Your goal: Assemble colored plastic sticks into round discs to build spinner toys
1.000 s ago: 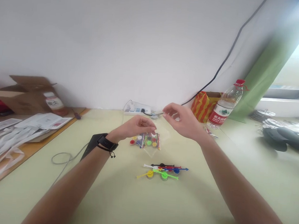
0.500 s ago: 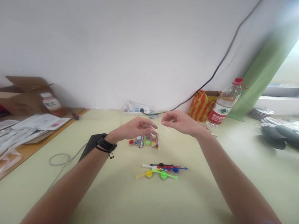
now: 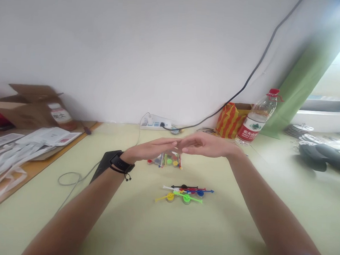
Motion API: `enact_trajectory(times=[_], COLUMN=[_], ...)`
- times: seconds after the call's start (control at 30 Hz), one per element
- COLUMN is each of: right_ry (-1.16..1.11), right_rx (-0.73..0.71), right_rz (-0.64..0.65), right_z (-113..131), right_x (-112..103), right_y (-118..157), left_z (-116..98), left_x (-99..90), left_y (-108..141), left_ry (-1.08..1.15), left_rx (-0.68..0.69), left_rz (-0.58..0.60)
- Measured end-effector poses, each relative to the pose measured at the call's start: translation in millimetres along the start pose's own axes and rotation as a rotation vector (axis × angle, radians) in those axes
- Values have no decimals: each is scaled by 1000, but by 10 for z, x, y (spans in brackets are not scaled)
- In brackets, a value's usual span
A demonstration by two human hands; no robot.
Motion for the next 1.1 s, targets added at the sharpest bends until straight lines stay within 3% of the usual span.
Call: enact_trajectory(times=[0.1,0.17,0.4,0.6,0.77,0.87,0.97,1.1], right_ry=[37,44,-55,-53,-106,-167,-268,-472], right_rx=[7,13,-5,67,69,88,129,134], right_rz=[188,225,287,333,333,330,278,179], right_z=[13,7,-26,-30,-3,-16,-89,-270], right_x=[7,1,64,191,217,186,144,111], right_y=[20,30,32,10,2,2,-18,-83], left_z=[-52,-57,-91,-156,-183,-157,-116,-88], left_x=[20,18,11,84,15,-69,-154,-182], left_y=[30,41,66,88,129,128,95,58], left_ry=[-57,-88,-185,-202,-218,-253,-325,-581], left_rx=[-25,-50,-2,-52,-43,-5,88,205], left_rz=[-11,-9,-38,110,83,-20,-251,-523])
Point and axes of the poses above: each hand's wrist, its own y-axis away from the middle knuckle, its own x-axis out of the palm, z = x × y, the point moved 2 cm from there along -y, towards the middle knuckle, and after that the axes turned 1 degree about x, right-handed, at the moved point
